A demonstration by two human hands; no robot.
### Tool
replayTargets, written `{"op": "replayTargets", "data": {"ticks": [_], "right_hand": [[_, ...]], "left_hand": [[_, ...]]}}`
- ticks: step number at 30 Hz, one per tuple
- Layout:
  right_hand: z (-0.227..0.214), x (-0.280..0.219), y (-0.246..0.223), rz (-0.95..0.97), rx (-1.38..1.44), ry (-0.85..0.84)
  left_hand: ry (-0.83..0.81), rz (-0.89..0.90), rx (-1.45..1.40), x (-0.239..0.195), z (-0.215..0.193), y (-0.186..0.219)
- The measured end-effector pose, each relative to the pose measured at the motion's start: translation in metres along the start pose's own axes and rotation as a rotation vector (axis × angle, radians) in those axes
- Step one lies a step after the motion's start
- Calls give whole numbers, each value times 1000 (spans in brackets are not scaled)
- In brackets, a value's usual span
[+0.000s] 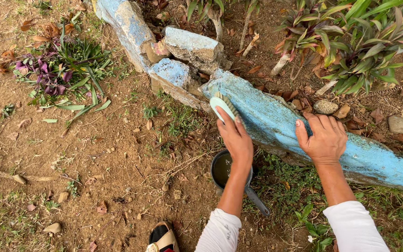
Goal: The person scrubs a low, light-blue painted stone wall using a brush and water from a black pan. They repeatedly dip the brush into the water and scrub the wall surface, occasionally switching to a sponge.
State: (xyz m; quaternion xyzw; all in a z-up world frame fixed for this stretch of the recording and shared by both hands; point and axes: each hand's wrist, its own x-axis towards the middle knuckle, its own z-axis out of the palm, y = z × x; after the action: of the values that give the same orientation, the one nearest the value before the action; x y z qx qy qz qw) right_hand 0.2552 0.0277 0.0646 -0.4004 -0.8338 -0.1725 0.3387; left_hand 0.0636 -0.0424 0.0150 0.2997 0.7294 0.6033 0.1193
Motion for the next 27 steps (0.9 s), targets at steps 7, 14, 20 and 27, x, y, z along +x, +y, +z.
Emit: {"op": "replayTargets", "data": {"ticks": [7, 14, 20, 27], "right_hand": [[2, 0, 1, -5, 14, 28], [2, 1, 2, -2, 1, 21], [0, 3, 0, -3, 8, 30], [1, 3, 0, 8, 27, 41]], "left_hand": [[43, 55, 88, 43, -9, -2], [-44, -196, -12, 41, -27, -9], [-770, -458, 493, -21, -52, -121], [-762, -255, 896, -79, 20, -232]]}}
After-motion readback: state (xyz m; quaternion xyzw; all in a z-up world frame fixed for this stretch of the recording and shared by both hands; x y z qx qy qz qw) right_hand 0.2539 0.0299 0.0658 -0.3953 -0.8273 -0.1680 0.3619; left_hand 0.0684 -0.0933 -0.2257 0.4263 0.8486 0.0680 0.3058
